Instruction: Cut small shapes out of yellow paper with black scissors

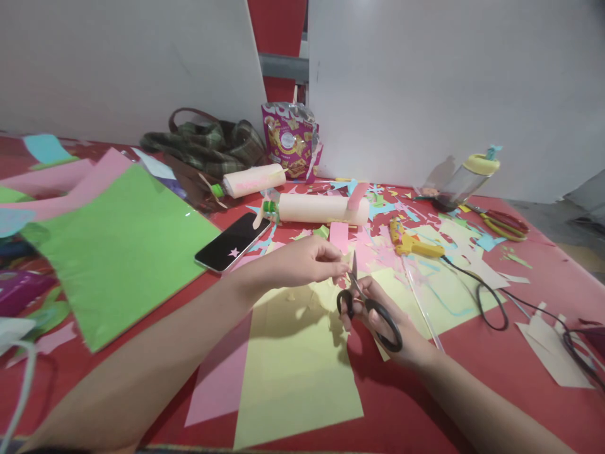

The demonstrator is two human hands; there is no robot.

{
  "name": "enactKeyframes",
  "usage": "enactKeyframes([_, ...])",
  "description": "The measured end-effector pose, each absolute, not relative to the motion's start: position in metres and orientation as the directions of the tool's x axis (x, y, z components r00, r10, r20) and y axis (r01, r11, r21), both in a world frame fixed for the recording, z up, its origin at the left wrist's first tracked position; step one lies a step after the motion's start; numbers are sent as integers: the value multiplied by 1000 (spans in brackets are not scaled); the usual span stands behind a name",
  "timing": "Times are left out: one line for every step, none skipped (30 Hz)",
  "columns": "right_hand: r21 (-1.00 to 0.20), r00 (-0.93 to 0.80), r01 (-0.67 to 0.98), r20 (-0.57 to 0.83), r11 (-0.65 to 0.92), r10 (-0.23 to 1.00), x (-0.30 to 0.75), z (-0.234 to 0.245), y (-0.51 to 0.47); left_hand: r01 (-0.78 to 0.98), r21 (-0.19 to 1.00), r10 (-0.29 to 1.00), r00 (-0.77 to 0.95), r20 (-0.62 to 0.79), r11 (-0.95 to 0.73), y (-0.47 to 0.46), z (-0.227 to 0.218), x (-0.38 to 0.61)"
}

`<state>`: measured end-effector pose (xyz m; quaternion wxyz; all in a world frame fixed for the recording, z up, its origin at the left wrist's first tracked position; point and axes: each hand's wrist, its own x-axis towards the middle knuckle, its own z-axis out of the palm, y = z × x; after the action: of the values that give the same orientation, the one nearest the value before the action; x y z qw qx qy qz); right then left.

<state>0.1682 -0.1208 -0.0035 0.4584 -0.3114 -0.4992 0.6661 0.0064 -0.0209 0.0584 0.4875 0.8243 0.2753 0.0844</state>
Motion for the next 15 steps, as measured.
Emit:
enactKeyframes([-953,-385,-292,35,-85,922,168,-3,-121,370,852,534,836,-131,-370,-21,59,6])
enactKeyframes([-955,-384,-283,27,-90,923,169,-3,-121,371,852,532,836,-134,-368,-21,59,6])
enactKeyframes([-957,-381,-273,18,-95,924,169,-3,-121,376,850,533,835,-138,-368,-21,59,6])
enactKeyframes([-960,-381,-263,10,-98,924,169,-3,-121,384,846,536,832,-143,-371,-20,59,5])
enactKeyframes([-963,-382,-252,6,-98,924,169,-3,-121,393,840,540,828,-148,-374,-20,59,5])
enactKeyframes([-966,-385,-241,1,-99,923,170,-3,-121,403,834,544,825,-153,-376,-20,59,5])
enactKeyframes([-968,-388,-231,-2,-100,922,170,-3,-121,410,830,545,823,-159,-378,-19,59,4])
enactKeyframes([-969,-392,-225,-3,-99,920,170,-3,-121,416,826,543,823,-165,-379,-19,59,4])
enactKeyframes([-970,-397,-220,-5,-101,918,171,-3,-121,419,825,539,825,-170,-380,-19,59,4])
enactKeyframes([-971,-402,-217,-7,-103,916,171,-3,-121,419,825,534,827,-175,-380,-18,60,4])
enactKeyframes([-971,-407,-215,-8,-104,914,171,-3,-120,419,825,528,830,-179,-379,-18,60,4])
enactKeyframes([-971,-410,-215,-8,-105,912,171,-3,-120,419,826,524,832,-183,-377,-18,60,3])
enactKeyframes([-971,-413,-214,-8,-106,911,171,-2,-120,420,827,521,833,-188,-374,-18,61,3])
enactKeyframes([-972,-416,-211,-10,-107,909,171,-2,-120,422,827,520,832,-193,-370,-18,61,3])
enactKeyframes([-972,-418,-207,-12,-108,909,171,-2,-120,426,828,520,831,-198,-365,-17,61,3])
